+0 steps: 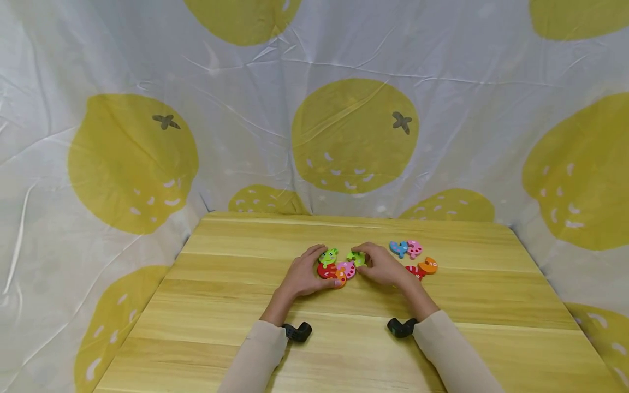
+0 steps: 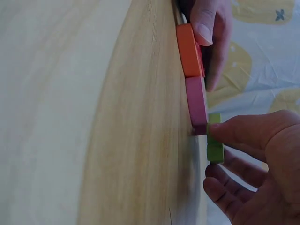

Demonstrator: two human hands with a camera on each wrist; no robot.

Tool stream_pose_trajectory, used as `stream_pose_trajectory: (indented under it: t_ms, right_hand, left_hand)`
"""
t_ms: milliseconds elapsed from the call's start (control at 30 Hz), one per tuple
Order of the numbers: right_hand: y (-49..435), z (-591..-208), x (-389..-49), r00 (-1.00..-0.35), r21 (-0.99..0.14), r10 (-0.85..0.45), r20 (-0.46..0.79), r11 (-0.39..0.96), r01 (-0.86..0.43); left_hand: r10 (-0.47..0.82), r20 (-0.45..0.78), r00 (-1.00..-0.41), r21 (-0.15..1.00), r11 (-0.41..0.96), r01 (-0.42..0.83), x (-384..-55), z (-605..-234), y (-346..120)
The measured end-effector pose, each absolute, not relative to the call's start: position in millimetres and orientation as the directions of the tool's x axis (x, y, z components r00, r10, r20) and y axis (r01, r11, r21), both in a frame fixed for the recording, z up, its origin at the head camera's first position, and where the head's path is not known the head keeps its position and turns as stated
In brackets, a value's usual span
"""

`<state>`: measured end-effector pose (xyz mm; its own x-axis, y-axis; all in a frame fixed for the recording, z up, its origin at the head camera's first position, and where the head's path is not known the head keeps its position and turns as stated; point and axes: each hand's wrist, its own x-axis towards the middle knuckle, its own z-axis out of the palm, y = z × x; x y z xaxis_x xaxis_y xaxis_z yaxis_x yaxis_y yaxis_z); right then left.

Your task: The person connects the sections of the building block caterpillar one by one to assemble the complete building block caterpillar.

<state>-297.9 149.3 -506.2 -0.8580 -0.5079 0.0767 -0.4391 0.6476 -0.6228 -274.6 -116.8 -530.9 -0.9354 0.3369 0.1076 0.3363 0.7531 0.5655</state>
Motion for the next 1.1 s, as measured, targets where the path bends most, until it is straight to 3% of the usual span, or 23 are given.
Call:
stream_pose_trajectory:
  t_ms: [567, 867, 1100]
  right_hand:
    - [146, -502, -297, -0.858, -0.578, -0.513, 0.033, 0.69, -0.435]
    - [139, -502, -298, -0.824, -0.518, -0.565, 0.03, 0.696, -0.497]
    - [140, -504, -297, -0.829, -0.544, -0.559, 0.006, 0.694, -0.471]
  left_hand:
    - [0.332, 0.086, -0.939, 0.566, 0.76, 0.32, -275, -531, -116]
    - [0.333, 0.106, -0.937, 0.587, 0.739, 0.33, -273, -530, -117]
    - [0.339, 0.102, -0.935, 0.576, 0.746, 0.333, -273, -530, -117]
